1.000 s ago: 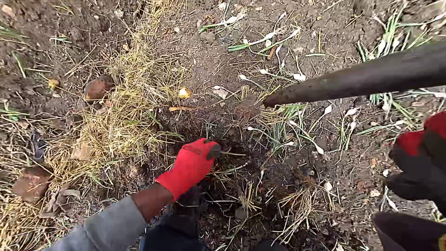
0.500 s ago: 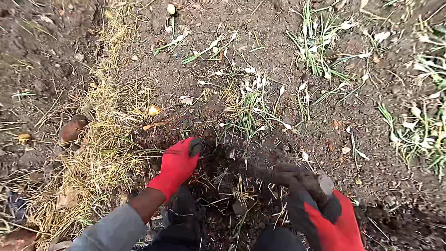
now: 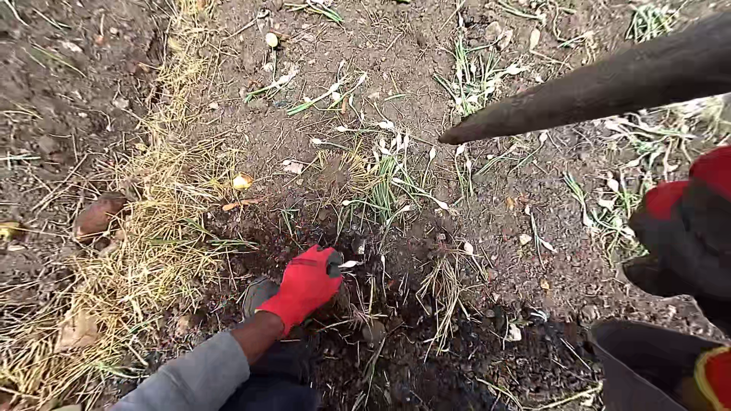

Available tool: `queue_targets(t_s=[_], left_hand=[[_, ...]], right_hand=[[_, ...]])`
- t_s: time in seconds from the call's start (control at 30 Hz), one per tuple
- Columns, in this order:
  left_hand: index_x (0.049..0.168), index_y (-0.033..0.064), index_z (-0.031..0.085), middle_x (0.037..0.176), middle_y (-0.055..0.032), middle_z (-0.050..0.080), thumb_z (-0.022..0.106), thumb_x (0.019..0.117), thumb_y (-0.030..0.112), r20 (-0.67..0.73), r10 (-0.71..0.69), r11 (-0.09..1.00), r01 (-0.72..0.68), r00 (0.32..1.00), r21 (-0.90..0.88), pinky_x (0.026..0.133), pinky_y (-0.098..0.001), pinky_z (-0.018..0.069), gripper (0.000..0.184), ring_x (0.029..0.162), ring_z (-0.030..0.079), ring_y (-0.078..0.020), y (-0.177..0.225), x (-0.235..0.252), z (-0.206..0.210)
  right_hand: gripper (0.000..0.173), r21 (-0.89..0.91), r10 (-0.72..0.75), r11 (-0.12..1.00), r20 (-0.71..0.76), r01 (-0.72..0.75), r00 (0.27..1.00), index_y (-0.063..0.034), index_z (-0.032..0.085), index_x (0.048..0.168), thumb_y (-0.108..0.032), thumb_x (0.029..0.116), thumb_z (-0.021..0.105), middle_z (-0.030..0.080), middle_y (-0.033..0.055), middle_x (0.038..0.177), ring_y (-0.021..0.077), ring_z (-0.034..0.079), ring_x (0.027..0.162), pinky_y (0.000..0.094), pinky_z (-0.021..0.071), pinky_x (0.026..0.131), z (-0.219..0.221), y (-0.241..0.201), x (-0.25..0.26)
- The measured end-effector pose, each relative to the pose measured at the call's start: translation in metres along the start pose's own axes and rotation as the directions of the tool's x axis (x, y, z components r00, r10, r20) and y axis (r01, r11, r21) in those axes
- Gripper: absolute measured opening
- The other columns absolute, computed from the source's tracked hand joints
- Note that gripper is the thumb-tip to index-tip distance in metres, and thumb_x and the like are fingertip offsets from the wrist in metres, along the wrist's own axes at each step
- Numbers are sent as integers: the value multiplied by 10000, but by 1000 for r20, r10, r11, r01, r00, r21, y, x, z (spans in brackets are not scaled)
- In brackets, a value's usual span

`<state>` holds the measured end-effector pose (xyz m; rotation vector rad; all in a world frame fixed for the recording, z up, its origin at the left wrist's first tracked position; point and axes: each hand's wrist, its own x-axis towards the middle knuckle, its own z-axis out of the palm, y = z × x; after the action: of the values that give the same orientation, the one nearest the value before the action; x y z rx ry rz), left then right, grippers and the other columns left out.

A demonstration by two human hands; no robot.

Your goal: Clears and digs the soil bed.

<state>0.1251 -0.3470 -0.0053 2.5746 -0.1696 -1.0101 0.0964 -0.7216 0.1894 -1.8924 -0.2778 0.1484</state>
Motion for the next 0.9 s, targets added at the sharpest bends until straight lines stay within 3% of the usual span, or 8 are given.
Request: queue_targets(t_s=[0.1,0.2,0.27,0.4,0.57,0.67,0.77,0.9], left_hand=[[1108,141,748,1142,-163,692,707,937,301,-221,73,996,-58,973,75,838,-598,565,237,1015,693,-358,21,-1,-30],[1110,133,738,1166,-177,668,676,957,297,-178,115,945,-52,977,322,850,-574,549,233,1017,679,-363,61,26,-46],[1128,86,733,1218,-204,648,711,915,195,33,140,881,-140,990,452,866,-594,541,241,1030,670,-394,83,53,-13],[1144,39,718,1261,-225,638,651,948,93,224,232,827,-313,947,467,945,-617,517,214,1089,654,-414,87,81,46],[1258,101,712,1304,-238,650,758,894,231,-268,326,911,-225,907,346,993,-648,472,390,1187,630,-441,68,18,18],[1205,128,737,1225,-218,689,796,832,306,-197,440,861,-349,876,369,899,-620,529,418,1082,677,-421,68,-26,58],[1341,115,656,1350,-209,621,719,948,290,247,350,869,-411,904,275,1013,-614,471,435,1235,597,-417,84,-16,102],[1307,63,674,1337,-246,612,678,929,13,248,352,875,-412,902,256,982,-621,493,381,1227,587,-447,105,-2,145]], right_hand=[[293,-63,367,913,-297,-402,881,-94,623,1077,-276,1100,395,587,57,681,183,585,514,379,536,443,131,51,74],[439,-70,522,845,-115,-531,845,-129,594,1299,-475,1072,447,669,134,951,281,658,767,540,546,636,191,144,57],[436,35,580,815,-79,-579,811,-148,547,1419,-403,1086,431,682,130,1034,255,665,813,503,564,679,172,134,23],[452,435,467,833,-226,-341,855,-233,650,1169,-579,1048,386,489,-63,585,60,460,414,250,449,371,94,83,-33],[611,-99,434,886,-172,-454,884,-16,581,1364,-479,974,501,709,47,1064,50,667,899,321,577,782,65,134,-77],[574,-79,611,785,-60,-614,789,-117,565,1431,-438,961,496,713,53,1133,110,692,947,392,591,814,60,144,-67],[352,244,488,844,22,-478,872,-176,696,1082,-461,1029,496,564,-32,643,73,526,469,263,485,410,18,116,-45],[291,208,54,975,140,-83,989,-199,634,832,-311,1053,481,539,-146,660,-48,508,565,132,447,546,-38,107,-22]])
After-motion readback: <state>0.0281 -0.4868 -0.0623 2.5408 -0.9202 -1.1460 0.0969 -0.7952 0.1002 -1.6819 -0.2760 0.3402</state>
